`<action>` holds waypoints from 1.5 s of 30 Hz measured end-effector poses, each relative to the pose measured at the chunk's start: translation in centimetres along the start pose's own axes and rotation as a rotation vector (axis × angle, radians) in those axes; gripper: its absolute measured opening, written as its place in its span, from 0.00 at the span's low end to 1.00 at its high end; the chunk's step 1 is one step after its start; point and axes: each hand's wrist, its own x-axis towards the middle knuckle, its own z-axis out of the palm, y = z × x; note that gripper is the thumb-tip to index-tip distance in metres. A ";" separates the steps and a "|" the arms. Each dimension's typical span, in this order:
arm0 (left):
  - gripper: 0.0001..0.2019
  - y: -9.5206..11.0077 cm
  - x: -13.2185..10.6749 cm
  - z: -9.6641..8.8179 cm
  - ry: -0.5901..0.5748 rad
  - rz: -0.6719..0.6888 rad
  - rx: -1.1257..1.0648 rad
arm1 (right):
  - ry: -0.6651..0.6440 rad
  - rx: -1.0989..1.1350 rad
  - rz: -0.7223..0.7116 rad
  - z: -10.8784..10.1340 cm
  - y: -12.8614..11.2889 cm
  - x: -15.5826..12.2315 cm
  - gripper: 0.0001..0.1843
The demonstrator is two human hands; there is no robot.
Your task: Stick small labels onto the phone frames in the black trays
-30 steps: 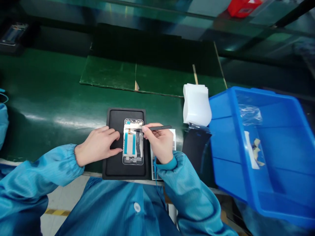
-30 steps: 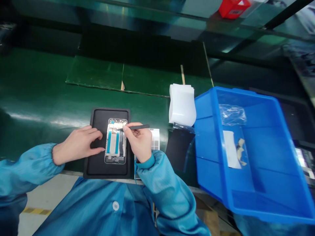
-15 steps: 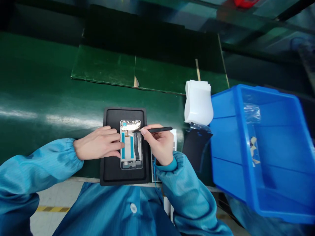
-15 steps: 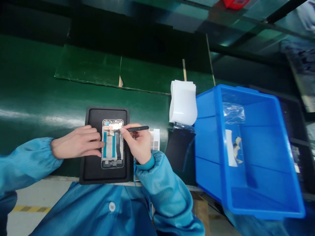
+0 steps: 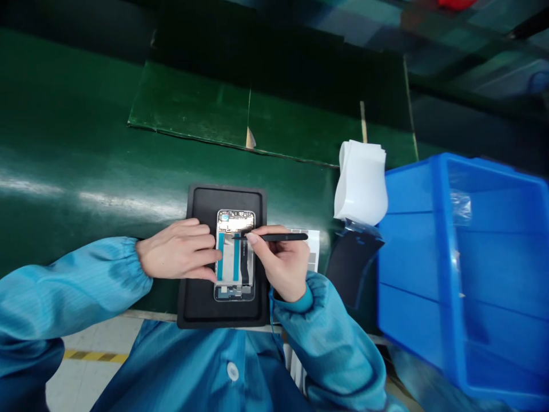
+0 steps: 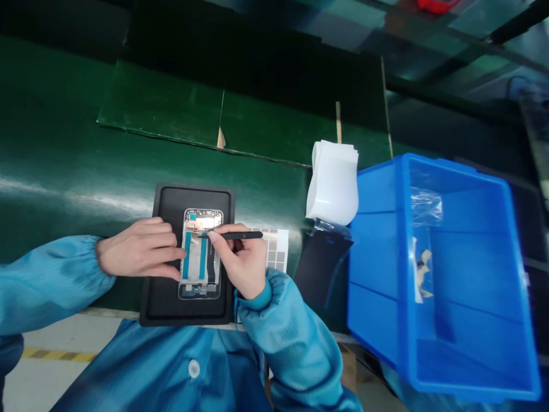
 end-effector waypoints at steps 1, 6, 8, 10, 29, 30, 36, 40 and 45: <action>0.18 0.0 0.0 0.0 -0.001 0.001 0.001 | 0.006 -0.005 -0.001 0.0 0.0 0.0 0.04; 0.18 0.0 0.1 -0.1 -0.018 -0.002 0.016 | 0.005 -0.029 0.032 0.0 0.5 -0.3 0.07; 0.18 0.0 0.1 -0.2 -0.015 -0.002 0.019 | 0.002 -0.031 0.039 0.0 0.7 -0.3 0.08; 0.17 0.0 0.1 -0.2 -0.019 -0.002 0.019 | -0.001 -0.030 0.037 0.1 0.8 -0.4 0.08; 0.15 0.1 0.1 -0.2 -0.020 0.001 0.018 | -0.006 -0.055 0.007 0.0 0.6 -0.2 0.06; 0.15 0.1 0.1 -0.1 -0.017 0.002 0.021 | -0.006 -0.051 0.004 0.0 0.6 -0.2 0.06; 0.15 0.1 0.1 -0.1 0.016 0.004 0.048 | -0.006 -0.062 0.007 0.0 0.6 -0.2 0.07; 0.15 0.1 0.0 -0.2 0.081 -0.068 0.095 | -0.009 -0.056 -0.011 0.1 0.8 -0.2 0.06; 0.20 0.1 -0.1 -0.2 0.067 -0.165 0.154 | -0.027 -0.035 -0.017 0.1 0.7 -0.2 0.05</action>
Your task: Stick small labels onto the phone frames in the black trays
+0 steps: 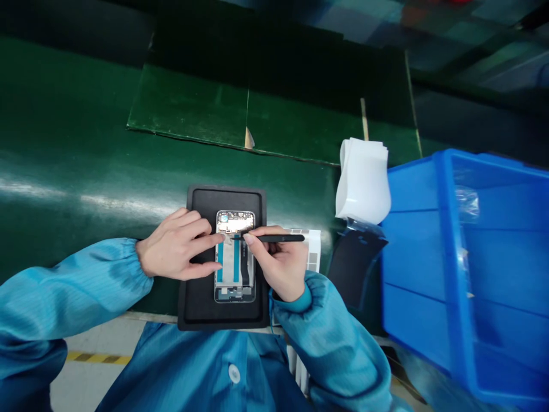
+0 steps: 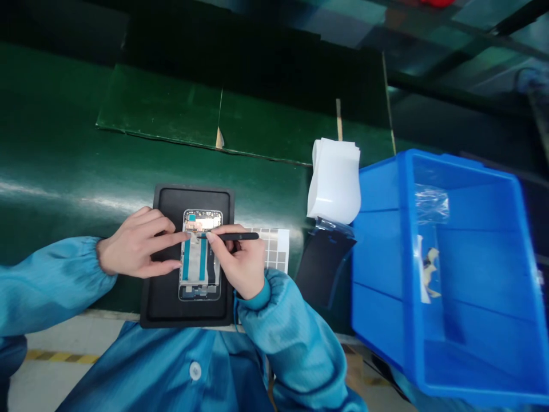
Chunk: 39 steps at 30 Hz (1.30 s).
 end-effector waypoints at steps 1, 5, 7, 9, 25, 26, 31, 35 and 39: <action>0.21 0.0 0.0 0.0 -0.020 -0.002 0.018 | -0.003 -0.004 0.003 0.0 0.0 0.0 0.06; 0.22 0.2 0.2 -0.2 -0.089 0.004 0.064 | -0.006 -0.020 0.004 0.0 -0.1 0.1 0.07; 0.22 0.3 0.3 -0.4 -0.113 0.004 0.075 | -0.005 -0.020 -0.004 0.0 -0.1 0.1 0.07; 0.22 0.4 0.5 -0.6 -0.126 0.009 0.090 | -0.007 -0.020 -0.011 0.0 0.0 0.2 0.07; 0.25 0.9 1.1 -1.0 -0.285 -0.008 0.172 | 0.030 0.115 0.066 -0.1 0.7 0.2 0.08; 0.25 0.9 1.1 -1.1 -0.297 -0.008 0.173 | 0.044 0.120 0.068 -0.1 0.6 0.3 0.08; 0.18 0.7 0.8 -1.1 -0.254 0.040 0.111 | 0.083 0.115 0.097 -0.1 0.2 0.5 0.09; 0.21 1.0 0.4 -0.7 -0.170 -0.006 0.170 | 0.090 0.131 0.120 -0.1 0.2 0.6 0.10; 0.19 1.1 0.2 -0.7 -0.162 0.022 0.152 | 0.096 0.133 0.129 -0.1 0.3 0.5 0.10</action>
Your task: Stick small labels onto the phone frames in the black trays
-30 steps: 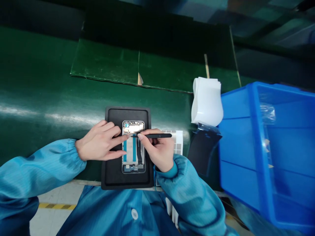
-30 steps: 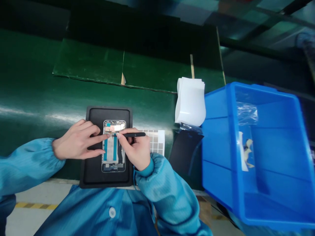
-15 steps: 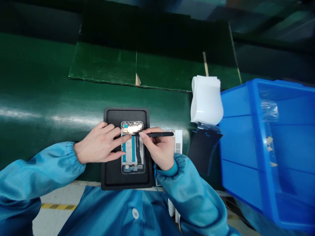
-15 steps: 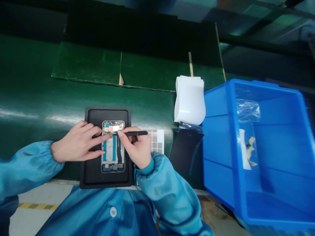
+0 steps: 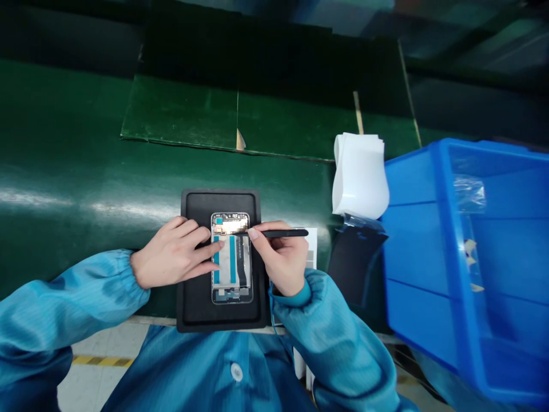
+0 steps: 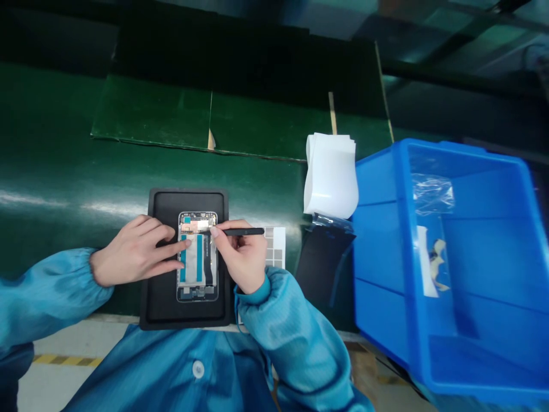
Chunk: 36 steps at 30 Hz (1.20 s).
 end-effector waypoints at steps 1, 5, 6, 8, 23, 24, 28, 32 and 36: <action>0.18 0.0 0.0 0.0 0.000 0.015 -0.017 | 0.002 -0.001 -0.002 0.0 0.1 0.0 0.10; 0.19 0.0 -0.1 0.1 0.001 -0.013 -0.013 | 0.011 0.002 -0.021 0.0 0.3 0.1 0.09; 0.20 0.0 -0.1 0.2 0.003 -0.022 -0.007 | 0.011 0.005 -0.026 0.0 0.3 0.1 0.08; 0.20 0.0 -0.1 0.2 0.012 -0.013 -0.022 | 0.011 0.013 -0.034 0.1 0.3 0.2 0.08; 0.18 -0.6 -0.7 -0.2 0.026 -0.610 0.380 | 0.023 0.092 -0.028 0.3 1.0 0.4 0.09; 0.19 -0.5 -0.6 -0.5 -0.054 -0.633 0.392 | 0.021 0.096 -0.032 0.4 1.0 0.5 0.09; 0.17 -0.1 0.0 -1.3 -0.318 -0.744 0.303 | 0.019 0.104 -0.055 0.6 0.9 0.6 0.09; 0.18 -2.3 -1.8 -2.1 -0.462 -0.869 0.326 | 0.033 0.078 -0.108 0.7 0.5 0.5 0.08; 0.18 -7.7 -7.4 -5.7 -0.556 -0.876 0.427 | 0.010 0.075 -0.168 0.8 0.8 0.5 0.08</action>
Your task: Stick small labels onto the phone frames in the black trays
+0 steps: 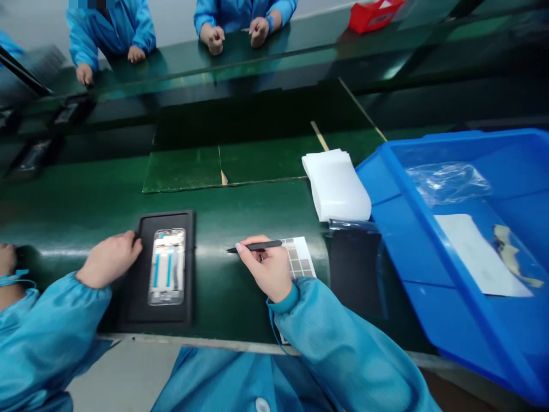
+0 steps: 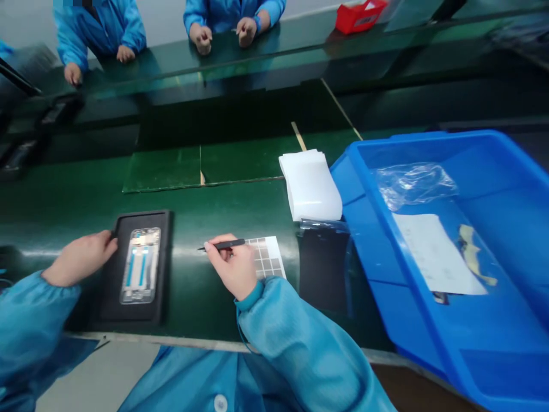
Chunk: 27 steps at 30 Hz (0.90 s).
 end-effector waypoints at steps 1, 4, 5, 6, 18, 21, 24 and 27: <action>0.17 -2.3 0.0 -0.1 0.020 -0.028 0.065 | -0.008 0.002 -0.007 0.0 0.1 0.0 0.08; 0.16 -6.2 -0.3 -2.0 0.254 -0.214 0.279 | -0.020 -0.006 -0.005 0.2 0.2 0.1 0.10; 0.17 -6.1 -0.3 -2.9 0.356 -0.245 0.307 | -0.021 -0.007 -0.006 0.3 0.1 0.2 0.10; 0.17 -5.2 -0.2 -3.9 0.449 -0.234 0.297 | -0.021 -0.005 -0.009 0.3 0.0 0.2 0.10; 0.21 18.1 -1.1 -12.5 0.587 0.635 -0.398 | 0.183 0.071 -0.023 -3.8 -0.9 4.6 0.20; 0.23 10.8 -3.2 -9.9 0.647 0.766 -0.326 | 0.137 0.065 -0.044 -4.0 -0.2 6.5 0.22; 0.24 1.6 -2.7 -1.8 0.678 0.776 -0.415 | 0.116 0.016 -0.081 -3.4 1.3 7.2 0.26; 0.29 -4.2 -0.7 7.1 0.505 0.522 -0.703 | 0.094 -0.018 -0.091 -2.8 2.6 7.0 0.25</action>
